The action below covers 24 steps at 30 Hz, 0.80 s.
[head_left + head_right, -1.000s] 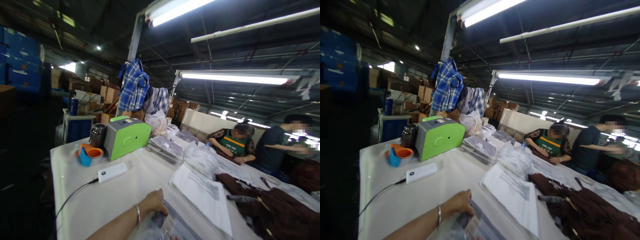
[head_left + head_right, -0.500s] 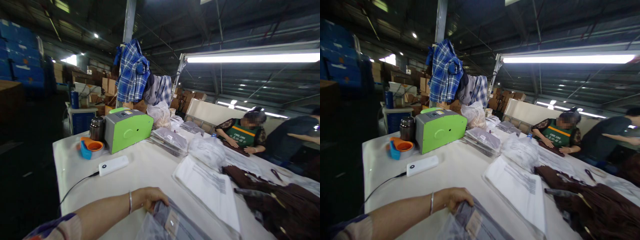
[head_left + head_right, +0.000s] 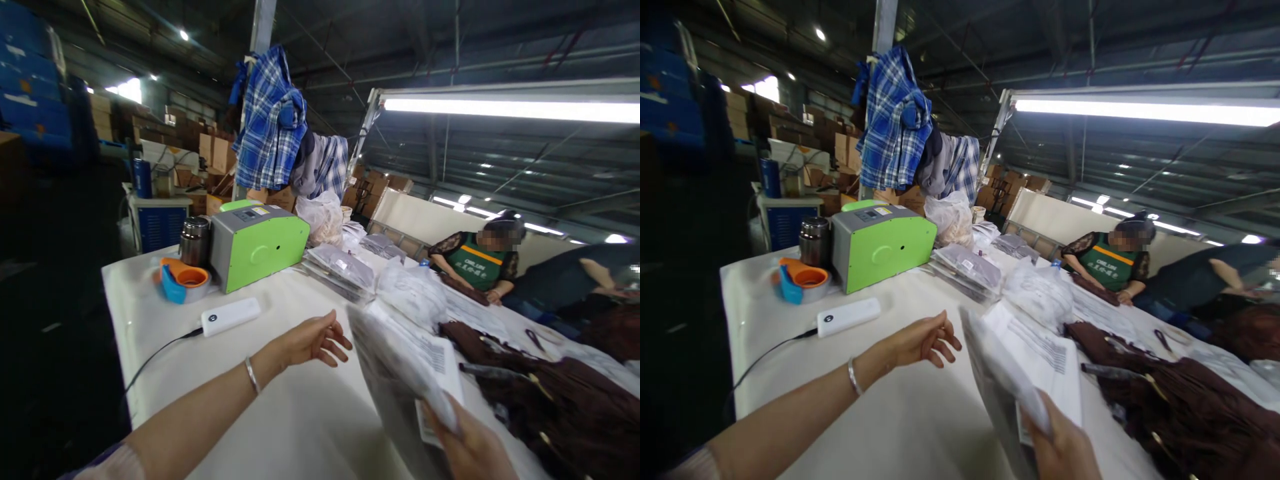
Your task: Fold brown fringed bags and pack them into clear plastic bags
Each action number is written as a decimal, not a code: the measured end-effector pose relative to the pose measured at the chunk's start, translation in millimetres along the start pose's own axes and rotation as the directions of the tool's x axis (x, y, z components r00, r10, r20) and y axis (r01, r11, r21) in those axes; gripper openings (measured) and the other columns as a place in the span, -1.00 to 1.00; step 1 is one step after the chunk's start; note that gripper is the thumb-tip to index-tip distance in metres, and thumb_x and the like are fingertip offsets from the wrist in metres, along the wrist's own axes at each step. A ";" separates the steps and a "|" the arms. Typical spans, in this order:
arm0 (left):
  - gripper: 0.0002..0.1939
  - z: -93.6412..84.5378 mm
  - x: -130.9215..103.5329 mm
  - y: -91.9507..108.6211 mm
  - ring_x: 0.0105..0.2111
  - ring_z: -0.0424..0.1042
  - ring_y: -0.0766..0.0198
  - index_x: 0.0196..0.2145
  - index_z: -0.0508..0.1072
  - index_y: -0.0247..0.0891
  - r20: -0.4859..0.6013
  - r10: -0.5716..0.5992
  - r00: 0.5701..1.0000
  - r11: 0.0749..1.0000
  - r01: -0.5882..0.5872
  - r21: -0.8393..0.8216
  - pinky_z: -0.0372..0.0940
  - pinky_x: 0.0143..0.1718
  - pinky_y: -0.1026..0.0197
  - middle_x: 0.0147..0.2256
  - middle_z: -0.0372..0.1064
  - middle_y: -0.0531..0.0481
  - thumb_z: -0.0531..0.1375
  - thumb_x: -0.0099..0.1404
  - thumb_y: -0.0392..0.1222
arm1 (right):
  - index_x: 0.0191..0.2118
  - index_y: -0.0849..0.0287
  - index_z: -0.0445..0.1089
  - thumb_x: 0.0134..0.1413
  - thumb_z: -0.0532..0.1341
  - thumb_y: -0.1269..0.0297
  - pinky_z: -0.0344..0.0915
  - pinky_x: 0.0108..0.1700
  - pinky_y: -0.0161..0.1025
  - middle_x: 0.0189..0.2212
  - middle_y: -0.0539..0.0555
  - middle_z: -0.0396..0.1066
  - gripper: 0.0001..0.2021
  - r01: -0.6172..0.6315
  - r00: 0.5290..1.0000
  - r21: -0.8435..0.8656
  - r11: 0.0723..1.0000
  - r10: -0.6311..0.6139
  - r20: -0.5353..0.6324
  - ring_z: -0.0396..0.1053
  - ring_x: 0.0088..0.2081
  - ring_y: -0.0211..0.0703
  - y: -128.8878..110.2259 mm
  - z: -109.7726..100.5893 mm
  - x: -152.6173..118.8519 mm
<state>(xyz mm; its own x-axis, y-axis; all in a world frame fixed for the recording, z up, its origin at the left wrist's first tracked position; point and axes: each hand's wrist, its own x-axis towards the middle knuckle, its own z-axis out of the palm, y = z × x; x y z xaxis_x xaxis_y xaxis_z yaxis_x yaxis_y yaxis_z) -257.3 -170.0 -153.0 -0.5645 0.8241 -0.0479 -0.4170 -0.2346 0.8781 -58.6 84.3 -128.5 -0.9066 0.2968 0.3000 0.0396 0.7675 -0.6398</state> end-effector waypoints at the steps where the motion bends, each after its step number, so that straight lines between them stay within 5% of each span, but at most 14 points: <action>1: -0.48 -4.7 -1.7 4.8 -0.27 0.49 0.15 -0.26 0.40 -0.25 -0.027 0.062 0.998 0.998 -0.061 0.033 0.34 -0.30 0.15 -0.19 0.46 -0.13 0.18 0.19 0.31 | -0.26 0.15 0.54 -0.07 0.30 0.02 0.46 -0.25 -0.23 -0.29 0.13 0.58 -0.67 -0.135 0.990 0.123 0.983 0.130 0.044 0.52 -0.21 0.12 -10.6 -12.0 16.6; 3: -0.54 -13.0 -5.5 8.6 -0.10 0.42 0.17 -0.22 0.39 -0.22 -0.068 0.156 0.985 0.986 -0.151 0.069 0.30 -0.16 0.16 -0.06 0.39 -0.13 0.24 0.19 0.24 | -0.30 0.22 0.50 -0.11 0.36 0.01 0.46 -0.30 -0.19 -0.36 0.15 0.58 -0.65 -0.395 0.915 0.388 0.833 0.319 0.246 0.54 -0.31 0.09 -33.4 -31.6 44.0; 6: -0.39 -15.4 -10.8 1.5 0.12 0.25 0.06 -0.05 0.38 -0.18 -0.004 0.161 0.987 0.986 -0.161 0.043 0.26 -0.01 0.04 0.09 0.29 -0.19 0.32 0.09 0.25 | -0.29 0.23 0.47 -0.20 0.46 0.21 0.48 -0.30 -0.17 -0.42 0.14 0.58 -0.68 -0.610 0.792 0.597 0.521 0.378 0.480 0.55 -0.39 0.03 -57.4 -43.3 70.0; 8: -0.27 -7.8 -12.9 -8.7 0.12 0.26 -0.03 0.06 0.34 -0.15 0.141 0.122 0.982 0.992 -0.120 -0.026 0.28 -0.03 -0.06 0.10 0.30 -0.22 0.32 0.04 0.30 | -0.32 0.24 0.45 -0.21 0.47 0.33 0.49 -0.33 -0.19 -0.45 0.14 0.58 -0.72 -0.658 0.753 0.624 0.422 0.385 0.534 0.55 -0.43 0.00 -62.9 -38.7 81.0; 11: -0.30 11.5 -11.1 -25.0 -0.04 0.42 0.06 0.03 0.41 -0.18 0.274 0.092 0.957 0.979 -0.037 -0.201 0.33 -0.10 0.06 -0.01 0.42 -0.17 0.36 0.02 0.26 | -0.36 0.24 0.42 -0.17 0.45 0.41 0.49 -0.39 -0.21 -0.49 0.11 0.57 -0.77 -0.696 0.718 0.615 0.371 0.400 0.570 0.54 -0.48 -0.03 -65.2 -20.5 94.3; 16: -0.45 26.5 -1.0 -38.2 -0.21 0.52 0.13 -0.12 0.53 -0.35 0.076 0.100 0.992 0.914 -0.061 -0.401 0.33 -0.06 0.15 -0.21 0.55 -0.18 0.47 -0.07 -0.10 | -0.28 0.23 0.43 -0.11 0.44 0.29 0.51 -0.30 -0.15 -0.42 0.13 0.59 -0.74 -0.719 0.691 0.539 0.438 0.363 0.625 0.56 -0.42 0.00 -67.7 5.8 116.8; 20: -0.48 11.4 13.5 -35.0 -0.26 0.54 0.10 -0.18 0.56 -0.40 -0.029 0.099 0.995 0.881 -0.101 -0.462 0.36 -0.05 0.12 -0.29 0.57 -0.20 0.48 -0.12 -0.14 | -0.04 0.20 0.45 0.03 0.29 -0.07 0.43 -0.02 -0.10 -0.12 0.20 0.55 -0.52 -0.589 0.794 0.546 0.595 0.303 0.527 0.50 -0.08 0.08 -30.7 9.1 130.8; 24: -0.61 -14.8 58.4 -5.9 -0.36 0.54 0.18 -0.28 0.56 -0.38 -0.229 0.136 0.964 0.880 -0.223 -0.419 0.42 -0.19 0.20 -0.35 0.57 -0.14 0.48 -0.08 -0.18 | 0.05 0.13 0.43 0.02 0.23 -0.19 0.43 -0.01 -0.07 -0.12 0.20 0.54 -0.41 -0.450 0.889 0.460 0.765 0.340 0.306 0.48 -0.05 0.15 32.4 18.6 108.2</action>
<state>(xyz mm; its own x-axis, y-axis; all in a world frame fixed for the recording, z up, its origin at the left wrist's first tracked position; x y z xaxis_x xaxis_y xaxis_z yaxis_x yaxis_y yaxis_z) -298.4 -128.1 -168.0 -0.7637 0.6445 -0.0361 -0.5394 -0.6064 0.5842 -163.2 130.7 -129.9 -0.9215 0.3508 -0.1668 0.2452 0.1924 -0.9502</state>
